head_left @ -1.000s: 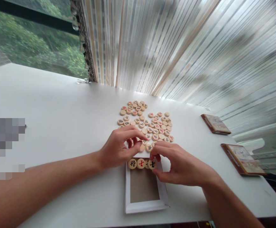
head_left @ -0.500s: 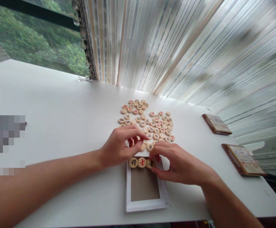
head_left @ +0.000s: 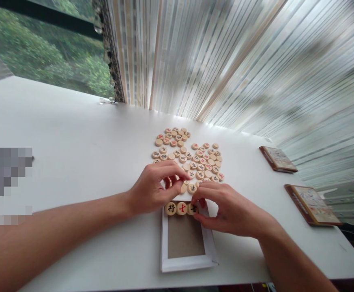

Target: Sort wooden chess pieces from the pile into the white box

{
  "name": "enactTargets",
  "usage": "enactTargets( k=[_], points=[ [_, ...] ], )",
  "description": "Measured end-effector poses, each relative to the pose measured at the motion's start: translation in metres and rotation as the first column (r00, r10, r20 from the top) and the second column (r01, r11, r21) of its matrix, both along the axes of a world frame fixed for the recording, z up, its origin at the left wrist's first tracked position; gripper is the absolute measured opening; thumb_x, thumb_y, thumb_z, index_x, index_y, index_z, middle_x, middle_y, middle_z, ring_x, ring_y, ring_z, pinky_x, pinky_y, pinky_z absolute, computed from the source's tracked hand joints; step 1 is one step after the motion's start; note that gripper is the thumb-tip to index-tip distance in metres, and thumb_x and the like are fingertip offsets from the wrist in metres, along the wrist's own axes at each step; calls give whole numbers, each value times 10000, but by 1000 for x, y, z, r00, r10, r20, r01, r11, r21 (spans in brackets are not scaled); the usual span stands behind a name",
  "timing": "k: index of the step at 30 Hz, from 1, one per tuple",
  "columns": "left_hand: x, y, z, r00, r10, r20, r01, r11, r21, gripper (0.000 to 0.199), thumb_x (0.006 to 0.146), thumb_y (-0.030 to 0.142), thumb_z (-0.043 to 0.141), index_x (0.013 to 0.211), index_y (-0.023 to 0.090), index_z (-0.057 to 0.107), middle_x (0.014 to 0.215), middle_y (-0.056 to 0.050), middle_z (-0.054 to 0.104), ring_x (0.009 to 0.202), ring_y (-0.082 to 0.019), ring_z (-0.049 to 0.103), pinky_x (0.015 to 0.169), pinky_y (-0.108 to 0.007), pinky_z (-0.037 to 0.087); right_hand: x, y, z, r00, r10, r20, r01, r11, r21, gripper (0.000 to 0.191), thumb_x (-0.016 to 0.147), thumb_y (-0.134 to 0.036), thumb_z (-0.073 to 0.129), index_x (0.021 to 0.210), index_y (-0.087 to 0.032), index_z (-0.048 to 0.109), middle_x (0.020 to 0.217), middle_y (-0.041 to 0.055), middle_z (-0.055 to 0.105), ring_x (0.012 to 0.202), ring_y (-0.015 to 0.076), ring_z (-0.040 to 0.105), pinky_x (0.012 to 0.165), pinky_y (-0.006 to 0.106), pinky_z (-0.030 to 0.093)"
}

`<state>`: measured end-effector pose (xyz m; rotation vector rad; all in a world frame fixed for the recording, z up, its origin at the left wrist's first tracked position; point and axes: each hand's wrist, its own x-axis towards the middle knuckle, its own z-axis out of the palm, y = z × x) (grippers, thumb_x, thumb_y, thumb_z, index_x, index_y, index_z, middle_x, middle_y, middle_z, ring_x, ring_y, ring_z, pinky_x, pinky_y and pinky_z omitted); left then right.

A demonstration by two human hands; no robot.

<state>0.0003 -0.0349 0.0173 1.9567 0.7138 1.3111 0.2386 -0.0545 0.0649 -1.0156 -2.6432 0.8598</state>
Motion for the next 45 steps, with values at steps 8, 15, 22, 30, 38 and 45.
enactTargets(
  k=[8,15,22,30,38,45],
  points=[
    [0,0,2,1000,0,-12,-1,1000,-11,217,855,26,635,948,142,793,843,-43,723,685,-104,650,618,-207,560,-1,0,1,1000,7,-5,-7,1000,5,122,878,-117,730,912,-203,650,860,12,675,790,167,600,747,278,463],
    [0,-1,1,1000,3,-14,-3,1000,-12,210,861,29,634,946,139,791,833,-38,715,688,-104,647,615,-207,558,-1,0,0,1000,9,-10,-9,1000,20,123,876,-117,736,900,-198,647,848,7,668,787,161,597,752,272,460],
    [0,0,2,1000,0,-16,0,1000,-7,214,862,31,632,947,144,793,834,-40,716,688,-105,647,616,-208,558,0,0,-1,1000,11,-16,-10,1000,26,105,891,-135,732,928,-202,660,852,14,681,787,166,611,752,278,471],
    [0,0,3,1000,2,-15,-3,1000,-23,213,856,47,628,937,157,791,836,-39,725,684,-109,650,618,-211,567,7,5,2,997,-15,-78,21,997,77,76,901,-186,736,957,-206,689,821,4,685,727,144,622,711,259,476],
    [-4,1,3,1000,6,-28,-6,1000,-2,216,863,42,619,937,143,795,844,-52,738,697,-114,663,614,-207,566,24,35,-18,889,-298,-347,394,884,253,161,938,-243,670,784,-200,686,659,-5,638,589,138,528,577,273,418],
    [-20,23,2,983,184,-25,-185,980,-72,146,899,146,671,970,151,799,915,-69,774,763,-147,723,643,-233,598,35,60,-44,704,-493,-510,660,720,216,298,922,-372,656,683,-194,655,571,-13,541,545,135,441,526,272,362]
  ],
)
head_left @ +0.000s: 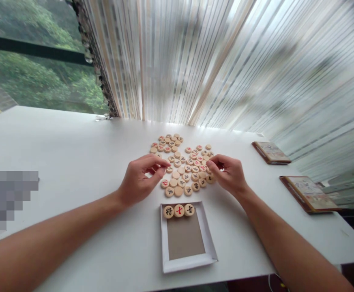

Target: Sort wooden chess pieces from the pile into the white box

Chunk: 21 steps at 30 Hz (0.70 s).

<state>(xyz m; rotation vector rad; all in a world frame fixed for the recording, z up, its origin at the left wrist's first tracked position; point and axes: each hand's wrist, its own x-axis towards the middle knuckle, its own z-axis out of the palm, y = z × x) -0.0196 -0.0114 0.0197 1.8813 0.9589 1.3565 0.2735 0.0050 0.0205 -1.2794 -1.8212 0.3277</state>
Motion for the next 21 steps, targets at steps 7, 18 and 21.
enactTargets(
  k=[7,18,21],
  points=[
    [-1,10,-1,996,91,1,-90,988,-122,148,899,215,680,964,141,790,870,-61,785,716,-150,722,616,-232,583,2,7,-7,994,-31,-109,28,999,-24,337,919,-416,650,671,-187,648,551,-17,525,511,123,427,489,258,331],
    [2,7,0,992,122,-19,-123,982,-142,174,906,247,688,974,125,793,874,-72,784,718,-150,717,623,-233,575,0,7,-9,990,1,-140,-6,999,-35,339,922,-383,653,655,-175,648,561,-14,533,530,120,432,510,256,333],
    [1,7,0,993,114,-19,-116,984,-138,171,903,233,683,974,122,792,900,-78,790,726,-149,718,624,-231,573,1,7,-10,990,0,-138,-5,999,-39,338,923,-372,653,651,-172,645,563,-13,531,536,119,431,514,256,331]
  ],
)
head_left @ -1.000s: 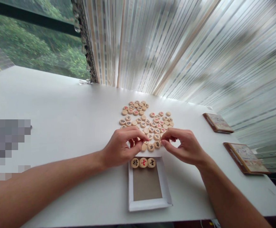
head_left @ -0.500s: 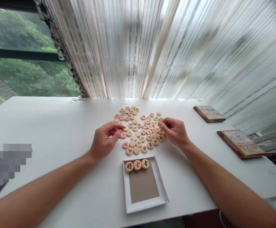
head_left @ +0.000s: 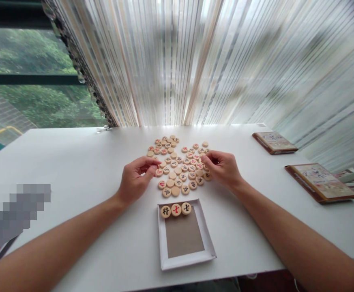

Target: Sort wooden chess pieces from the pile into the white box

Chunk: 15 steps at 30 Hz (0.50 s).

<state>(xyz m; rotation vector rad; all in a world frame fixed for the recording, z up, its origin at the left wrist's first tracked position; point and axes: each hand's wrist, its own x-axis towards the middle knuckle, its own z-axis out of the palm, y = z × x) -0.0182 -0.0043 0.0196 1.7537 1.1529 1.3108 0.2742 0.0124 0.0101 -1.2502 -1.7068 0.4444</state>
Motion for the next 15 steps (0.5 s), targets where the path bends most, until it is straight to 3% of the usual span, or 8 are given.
enactTargets(
  k=[15],
  points=[
    [-4,3,-10,999,-40,-4,40,998,43,166,928,216,657,985,168,805,907,-65,809,769,-181,757,671,-270,612,0,3,-5,999,-46,4,46,999,-23,380,925,-403,645,618,-180,629,527,-20,495,504,118,416,489,258,321]
  ],
)
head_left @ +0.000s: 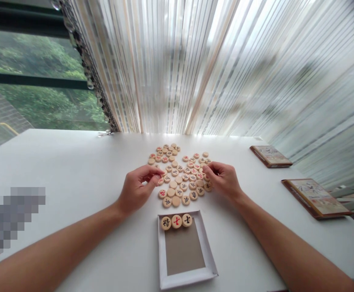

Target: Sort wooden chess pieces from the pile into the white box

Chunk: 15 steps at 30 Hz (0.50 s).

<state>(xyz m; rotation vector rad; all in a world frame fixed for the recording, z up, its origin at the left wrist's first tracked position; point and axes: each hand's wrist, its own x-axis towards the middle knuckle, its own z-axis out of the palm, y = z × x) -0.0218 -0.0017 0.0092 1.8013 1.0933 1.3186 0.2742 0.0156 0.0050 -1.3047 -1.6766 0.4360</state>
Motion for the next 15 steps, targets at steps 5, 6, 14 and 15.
enactTargets(
  k=[5,6,14,15],
  points=[
    [-1,0,1,1000,17,-25,-16,999,34,161,919,212,659,967,172,808,894,-63,810,793,-188,762,674,-267,603,0,1,-2,1000,-6,-5,6,1000,-19,382,934,-417,640,635,-180,643,523,-12,529,492,124,443,481,256,338],
    [-1,0,1,999,16,-27,-15,999,35,161,918,214,660,968,172,808,893,-63,811,795,-189,763,675,-266,602,0,1,-2,1000,-7,-6,7,1000,-24,386,935,-421,642,633,-181,643,523,-10,536,491,124,445,480,256,341],
    [0,0,0,1000,17,-6,-17,999,31,165,916,219,660,970,167,807,894,-62,808,773,-182,760,660,-264,603,3,3,-6,999,-20,-27,18,998,-55,402,937,-458,648,643,-184,657,530,3,583,472,130,464,466,261,343],
    [0,0,0,1000,20,-2,-20,999,33,164,914,219,662,968,166,807,891,-61,807,764,-181,758,657,-265,602,4,3,-7,999,-22,-29,20,998,-58,401,938,-459,647,646,-185,656,533,3,585,473,130,466,467,262,344]
  ],
)
